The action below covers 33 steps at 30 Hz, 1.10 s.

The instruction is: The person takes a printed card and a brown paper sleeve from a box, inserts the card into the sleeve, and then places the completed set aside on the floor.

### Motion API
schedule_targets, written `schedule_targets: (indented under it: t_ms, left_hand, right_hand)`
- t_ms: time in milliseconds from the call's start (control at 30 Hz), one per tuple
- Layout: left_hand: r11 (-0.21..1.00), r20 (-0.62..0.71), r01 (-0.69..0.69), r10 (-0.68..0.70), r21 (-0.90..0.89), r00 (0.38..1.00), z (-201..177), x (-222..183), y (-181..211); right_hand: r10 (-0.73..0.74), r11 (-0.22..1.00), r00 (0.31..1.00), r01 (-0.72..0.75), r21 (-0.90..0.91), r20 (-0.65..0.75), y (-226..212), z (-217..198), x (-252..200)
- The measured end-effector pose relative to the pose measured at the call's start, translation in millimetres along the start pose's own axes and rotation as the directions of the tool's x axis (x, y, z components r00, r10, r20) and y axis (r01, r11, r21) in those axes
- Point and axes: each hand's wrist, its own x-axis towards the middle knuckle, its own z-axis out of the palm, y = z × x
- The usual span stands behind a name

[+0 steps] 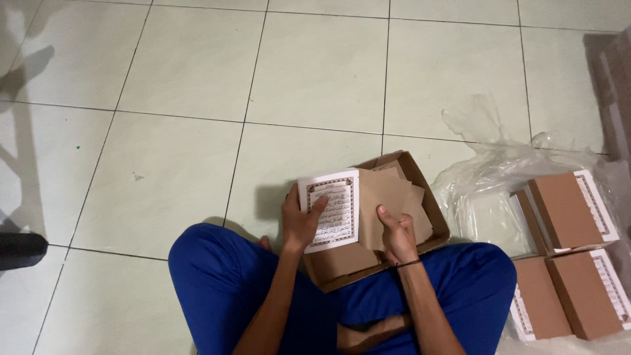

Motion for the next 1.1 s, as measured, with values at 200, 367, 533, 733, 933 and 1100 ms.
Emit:
schedule_targets:
  t_ms: [200,367,533,733,933,1100]
  left_hand:
    - [0.999,0.045,0.038,-0.037,-0.022,0.998,-1,-3,21]
    - [0.999,0.134,0.002,0.003,-0.037,0.991,-7,8,14]
    - [0.997,0.203,-0.028,0.041,-0.066,0.978,-12,9,12]
    - [0.999,-0.046,-0.007,0.005,-0.05,0.999,-5,1,9]
    - [0.994,-0.27,-0.045,0.017,-0.097,0.963,-4,13,-7]
    - [0.997,-0.196,0.012,-0.026,-0.074,0.98,-7,7,11]
  right_hand:
    - [0.08,0.996,0.997,-0.081,-0.032,-0.02,16,-27,18]
    - [0.162,0.98,0.98,-0.146,-0.136,0.114,-14,-21,16]
    - [0.156,0.979,0.97,-0.127,-0.158,0.186,0,-32,27]
    - [0.227,0.968,0.973,-0.229,-0.102,-0.035,1,-21,-4]
    - [-0.095,0.936,0.965,0.17,-0.309,0.244,101,-60,41]
    - [-0.244,0.814,0.947,0.317,-0.487,0.21,84,-46,34]
